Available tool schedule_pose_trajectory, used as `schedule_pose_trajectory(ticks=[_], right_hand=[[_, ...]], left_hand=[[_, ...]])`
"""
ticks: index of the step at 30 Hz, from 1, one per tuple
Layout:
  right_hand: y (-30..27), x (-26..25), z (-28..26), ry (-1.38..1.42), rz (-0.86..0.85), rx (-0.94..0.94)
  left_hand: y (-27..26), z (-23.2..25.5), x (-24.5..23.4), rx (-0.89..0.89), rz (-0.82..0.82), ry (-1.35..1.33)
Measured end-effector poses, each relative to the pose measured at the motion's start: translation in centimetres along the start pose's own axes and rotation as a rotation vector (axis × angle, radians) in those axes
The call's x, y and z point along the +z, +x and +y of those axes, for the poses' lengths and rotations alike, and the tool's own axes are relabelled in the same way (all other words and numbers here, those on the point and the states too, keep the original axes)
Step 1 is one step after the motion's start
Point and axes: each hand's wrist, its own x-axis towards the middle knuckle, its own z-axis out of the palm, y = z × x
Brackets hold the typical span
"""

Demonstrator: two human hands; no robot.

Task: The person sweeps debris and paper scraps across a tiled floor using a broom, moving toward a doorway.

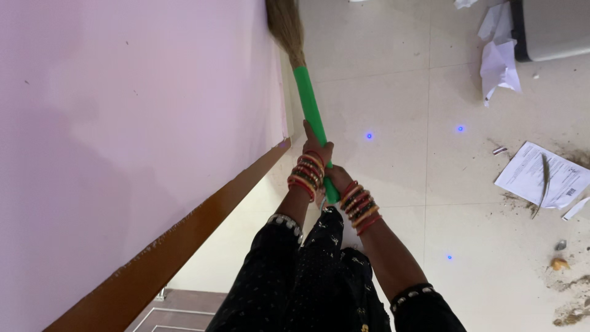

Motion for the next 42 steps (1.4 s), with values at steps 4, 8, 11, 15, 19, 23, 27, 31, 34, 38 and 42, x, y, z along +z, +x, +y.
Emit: schedule_pose_trajectory(ticks=[4,8,11,15,19,23,27,31,34,38,42], right_hand=[[-1.5,-1.2,3.3,0.437,0.015,0.108],[-13.7,1.0,10.0,0.564,0.116,-0.005],[-21.3,4.4,10.7,0.697,0.122,-0.072],[-23.8,8.9,8.5,0.743,0.318,0.005],[-14.7,5.3,4.3,0.867,-0.216,-0.383],[-2.6,-4.7,-6.1,0.732,-0.196,-0.442],[-0.1,-9.2,-12.2,0.668,0.065,-0.383],[-2.9,-8.0,-8.1,1.0,0.024,-0.495],[-9.8,-3.5,-0.5,0.764,0.303,-0.58],[-21.8,8.1,7.4,1.165,-0.079,-0.398],[-24.2,10.9,7.3,1.233,-0.12,-0.346]], left_hand=[[-1.2,1.6,2.6,-0.08,-0.207,0.251],[-11.2,-0.2,5.8,-0.135,-0.455,0.447],[-17.5,0.2,4.6,-0.111,-0.6,0.453],[-20.8,1.3,2.2,0.129,-0.547,0.498],[-13.2,5.3,2.5,0.24,-0.436,0.512],[-0.1,14.0,7.7,0.204,-0.267,0.497],[6.3,18.0,12.5,0.204,-0.328,0.553],[1.9,15.9,15.2,0.275,-0.446,0.697],[-6.9,12.1,12.4,0.311,-0.618,0.756],[-19.3,5.7,6.8,0.2,-0.728,0.772],[-21.9,0.3,4.4,0.259,-0.628,0.765]])
